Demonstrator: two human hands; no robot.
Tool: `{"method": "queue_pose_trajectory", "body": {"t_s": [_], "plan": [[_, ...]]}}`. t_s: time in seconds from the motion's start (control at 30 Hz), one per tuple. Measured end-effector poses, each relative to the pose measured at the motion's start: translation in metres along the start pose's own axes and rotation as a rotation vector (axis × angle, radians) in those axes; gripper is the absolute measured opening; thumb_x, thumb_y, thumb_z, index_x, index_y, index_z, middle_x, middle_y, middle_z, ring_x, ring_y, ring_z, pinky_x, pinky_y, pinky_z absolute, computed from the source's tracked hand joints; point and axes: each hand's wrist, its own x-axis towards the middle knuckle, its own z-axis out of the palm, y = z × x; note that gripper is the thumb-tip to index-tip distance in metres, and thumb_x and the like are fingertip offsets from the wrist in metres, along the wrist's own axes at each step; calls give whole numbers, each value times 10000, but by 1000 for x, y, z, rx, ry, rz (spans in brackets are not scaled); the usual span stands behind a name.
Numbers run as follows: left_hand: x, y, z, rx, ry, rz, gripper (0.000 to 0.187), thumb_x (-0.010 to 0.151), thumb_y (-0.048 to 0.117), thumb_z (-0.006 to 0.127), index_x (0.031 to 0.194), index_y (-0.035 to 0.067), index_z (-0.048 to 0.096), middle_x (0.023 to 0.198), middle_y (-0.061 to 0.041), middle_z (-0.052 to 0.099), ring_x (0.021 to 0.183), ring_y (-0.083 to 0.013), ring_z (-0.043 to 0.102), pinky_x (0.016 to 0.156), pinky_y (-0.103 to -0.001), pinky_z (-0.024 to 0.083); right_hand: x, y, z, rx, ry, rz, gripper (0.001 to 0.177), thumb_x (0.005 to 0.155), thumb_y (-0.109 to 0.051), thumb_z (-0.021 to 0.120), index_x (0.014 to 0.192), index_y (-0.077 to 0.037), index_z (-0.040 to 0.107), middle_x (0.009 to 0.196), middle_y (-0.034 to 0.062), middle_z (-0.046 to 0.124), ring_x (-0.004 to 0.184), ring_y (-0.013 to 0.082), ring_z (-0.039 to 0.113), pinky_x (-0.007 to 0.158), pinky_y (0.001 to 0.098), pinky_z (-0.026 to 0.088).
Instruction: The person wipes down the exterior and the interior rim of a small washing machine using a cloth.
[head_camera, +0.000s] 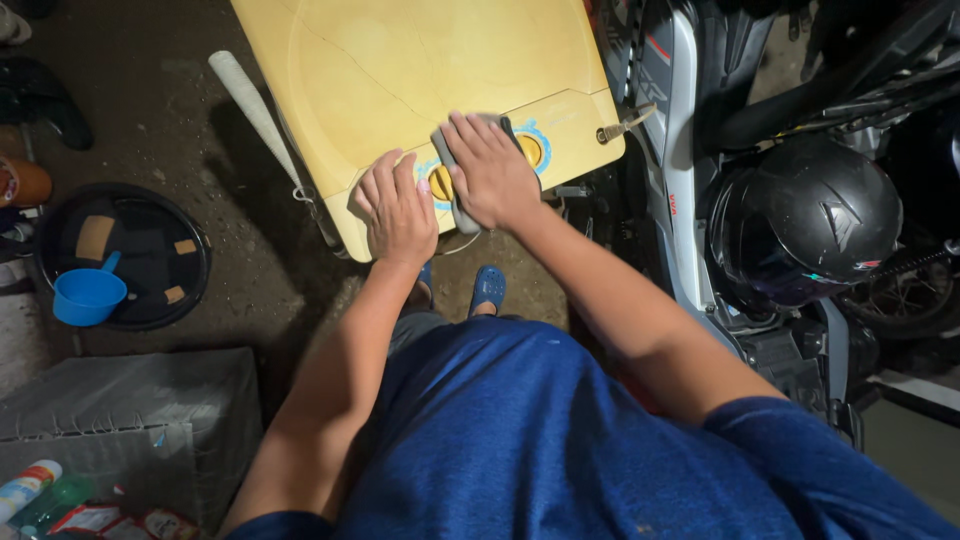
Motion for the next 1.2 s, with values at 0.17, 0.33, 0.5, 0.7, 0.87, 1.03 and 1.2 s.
{"method": "queue_pose_trajectory", "body": {"t_s": [0.17,0.33,0.5,0.7,0.87,1.03,1.2], "plan": [[-3,1,1,3,-5,-14,389,1018,201,569,1373,43,554,1437,-159,488,1352,-378,425,1144,-538,277,-7,-6,4,-73,56,34,580,1030,-268,504,1545,-10,433,1599,193,427,1487,352,392,1232,491,267],[-3,1,3,23,18,3,387,1031,199,564,1384,39,553,1441,-156,488,1353,-373,426,1149,-539,284,-54,-27,-10,-37,131,12,586,1028,-285,544,1527,11,458,1579,209,445,1481,362,408,1238,491,280],[-2,1,1,30,-15,4,397,1023,206,569,1382,37,555,1434,-159,487,1350,-369,432,1144,-545,287,-48,-16,-15,-15,100,-68,582,1010,-276,561,1498,31,480,1544,229,479,1452,376,434,1223,489,310],[-4,1,3,38,-3,-5,392,1028,215,574,1381,44,554,1433,-159,483,1347,-378,429,1139,-542,290,-16,-7,-3,6,115,-9,560,1042,-288,551,1504,22,482,1552,230,485,1449,377,445,1215,480,323],[-3,2,4,57,14,-12,385,1031,216,566,1378,50,551,1435,-161,482,1340,-382,423,1139,-543,289,-61,-16,-7,-27,135,-85,631,1016,-366,587,1501,19,466,1559,213,459,1465,367,418,1224,492,297],[-5,1,4,60,0,-8,391,1038,225,564,1384,43,547,1432,-159,478,1343,-376,420,1138,-539,288,-96,28,10,-133,114,-71,592,1008,-223,597,1583,-128,491,1646,84,463,1531,260,427,1272,436,290],[-3,2,3,63,-11,-3,388,1042,221,559,1388,47,542,1438,-153,478,1342,-372,420,1136,-528,291,-115,85,13,-98,199,20,655,892,-90,637,1531,-158,507,1611,92,470,1520,279,413,1285,467,269]]}}
